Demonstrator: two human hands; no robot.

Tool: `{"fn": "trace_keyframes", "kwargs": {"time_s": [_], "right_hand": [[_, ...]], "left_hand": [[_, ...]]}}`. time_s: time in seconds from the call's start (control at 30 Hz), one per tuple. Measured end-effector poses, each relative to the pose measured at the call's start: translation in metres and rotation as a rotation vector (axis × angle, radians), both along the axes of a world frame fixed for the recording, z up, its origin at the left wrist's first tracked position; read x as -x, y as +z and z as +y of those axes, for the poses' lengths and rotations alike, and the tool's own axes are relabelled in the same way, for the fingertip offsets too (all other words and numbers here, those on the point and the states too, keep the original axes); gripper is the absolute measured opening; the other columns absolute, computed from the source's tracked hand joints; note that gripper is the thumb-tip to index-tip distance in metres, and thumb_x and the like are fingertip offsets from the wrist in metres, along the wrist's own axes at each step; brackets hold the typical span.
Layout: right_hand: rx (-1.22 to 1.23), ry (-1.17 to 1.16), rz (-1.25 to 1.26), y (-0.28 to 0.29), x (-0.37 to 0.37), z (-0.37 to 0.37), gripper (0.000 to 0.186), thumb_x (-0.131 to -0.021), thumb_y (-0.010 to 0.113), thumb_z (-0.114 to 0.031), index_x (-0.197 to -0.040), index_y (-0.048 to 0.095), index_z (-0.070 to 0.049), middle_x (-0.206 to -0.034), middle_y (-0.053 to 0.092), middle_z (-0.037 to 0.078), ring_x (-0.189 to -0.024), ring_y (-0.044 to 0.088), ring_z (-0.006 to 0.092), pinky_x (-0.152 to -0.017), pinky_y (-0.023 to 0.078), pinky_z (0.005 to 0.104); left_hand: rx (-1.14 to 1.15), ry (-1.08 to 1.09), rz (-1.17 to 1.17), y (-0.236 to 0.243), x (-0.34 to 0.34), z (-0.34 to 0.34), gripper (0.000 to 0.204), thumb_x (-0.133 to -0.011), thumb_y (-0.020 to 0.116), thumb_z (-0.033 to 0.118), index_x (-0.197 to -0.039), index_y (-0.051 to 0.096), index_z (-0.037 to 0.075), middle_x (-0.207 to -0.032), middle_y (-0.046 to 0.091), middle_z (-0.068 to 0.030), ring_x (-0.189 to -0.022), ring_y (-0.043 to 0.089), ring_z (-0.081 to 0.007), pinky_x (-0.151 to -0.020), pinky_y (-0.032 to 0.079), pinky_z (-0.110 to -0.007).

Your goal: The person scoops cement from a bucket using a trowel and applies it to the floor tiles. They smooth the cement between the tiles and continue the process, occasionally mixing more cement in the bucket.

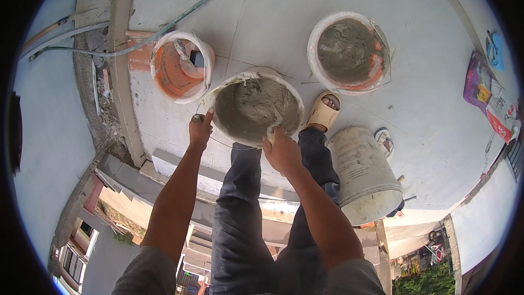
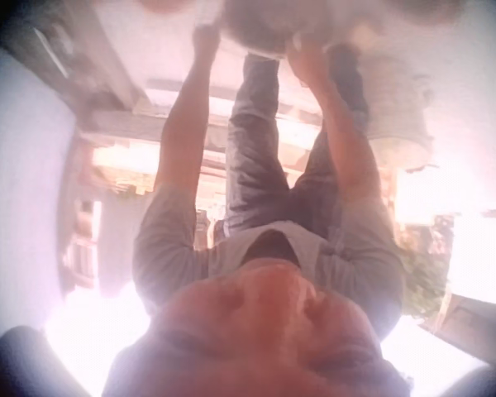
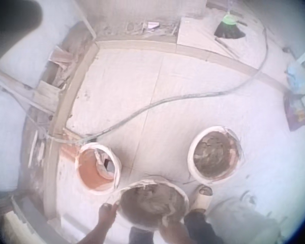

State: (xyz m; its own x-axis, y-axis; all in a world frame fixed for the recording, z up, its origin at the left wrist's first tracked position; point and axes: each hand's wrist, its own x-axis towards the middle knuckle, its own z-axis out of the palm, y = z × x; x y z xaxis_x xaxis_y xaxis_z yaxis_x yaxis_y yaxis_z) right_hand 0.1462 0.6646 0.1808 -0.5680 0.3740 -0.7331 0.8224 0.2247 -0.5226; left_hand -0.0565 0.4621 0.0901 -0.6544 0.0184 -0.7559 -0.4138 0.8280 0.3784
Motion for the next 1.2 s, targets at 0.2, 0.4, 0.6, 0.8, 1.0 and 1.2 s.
{"fn": "trace_keyframes", "kwargs": {"time_s": [0.2,0.4,0.6,0.8,1.0,1.2], "right_hand": [[-0.054,0.0,-0.057,0.071,-0.073,0.042,0.037,-0.085,0.065,-0.03,-0.106,0.054,-0.001,-0.081,0.066,0.024,-0.078,0.065,0.0447,-0.071,0.052,0.0526],[-0.121,-0.115,-0.384,0.148,-0.204,0.068,0.047,-0.074,0.066,-0.033,-0.103,0.064,0.004,-0.095,0.069,0.023,-0.089,0.068,0.0384,-0.083,0.053,0.0451],[0.373,-0.866,-0.228,0.216,-0.272,0.027,0.045,-0.077,0.076,-0.027,-0.101,0.061,0.007,-0.085,0.069,0.013,-0.073,0.068,0.02,-0.065,0.055,0.0342],[0.548,-1.249,-0.018,0.273,-0.269,-0.05,0.04,-0.078,0.078,-0.025,-0.098,0.063,0.006,-0.083,0.068,0.013,-0.074,0.066,0.0238,-0.066,0.054,0.0368],[0.485,-1.415,0.065,0.278,-0.266,-0.047,0.029,-0.081,0.074,-0.018,-0.096,0.063,0.004,-0.077,0.065,0.011,-0.07,0.064,0.0242,-0.068,0.055,0.0424],[0.638,-1.438,0.138,0.277,-0.3,-0.01,0.031,-0.08,0.076,-0.018,-0.098,0.063,0.003,-0.086,0.069,0.014,-0.077,0.068,0.0267,-0.069,0.055,0.0437]], "left_hand": [[-0.194,0.039,-0.084,0.064,-0.037,-0.027,0.039,-0.086,0.074,0.037,-0.075,0.052,0.007,-0.062,0.048,0.0002,-0.054,0.047,-0.0098,-0.05,0.041,-0.027],[-0.298,0.123,-0.477,0.148,-0.08,0.068,0.034,-0.084,0.073,0.036,-0.083,0.063,0.004,-0.068,0.053,-0.0014,-0.059,0.053,-0.0115,-0.056,0.044,-0.029],[-0.225,0.091,-0.436,0.184,-0.072,0.132,0.035,-0.079,0.076,0.031,-0.094,0.064,0.002,-0.068,0.055,-0.0049,-0.053,0.05,-0.0156,-0.046,0.038,-0.034],[-0.213,0.048,-0.451,0.237,-0.038,0.117,0.033,-0.081,0.077,0.029,-0.091,0.057,0.004,-0.067,0.046,-0.0042,-0.047,0.044,-0.0173,-0.043,0.041,-0.036],[-0.152,0.086,-0.415,0.271,-0.006,0.097,0.027,-0.084,0.075,0.032,-0.089,0.056,0.013,-0.07,0.044,-0.0033,-0.054,0.044,-0.0171,-0.053,0.048,-0.039],[-0.202,0.215,-0.414,0.298,0.016,0.096,0.023,-0.088,0.07,0.031,-0.098,0.055,0.017,-0.076,0.042,-0.0052,-0.056,0.04,-0.0221,-0.058,0.046,-0.044]]}}
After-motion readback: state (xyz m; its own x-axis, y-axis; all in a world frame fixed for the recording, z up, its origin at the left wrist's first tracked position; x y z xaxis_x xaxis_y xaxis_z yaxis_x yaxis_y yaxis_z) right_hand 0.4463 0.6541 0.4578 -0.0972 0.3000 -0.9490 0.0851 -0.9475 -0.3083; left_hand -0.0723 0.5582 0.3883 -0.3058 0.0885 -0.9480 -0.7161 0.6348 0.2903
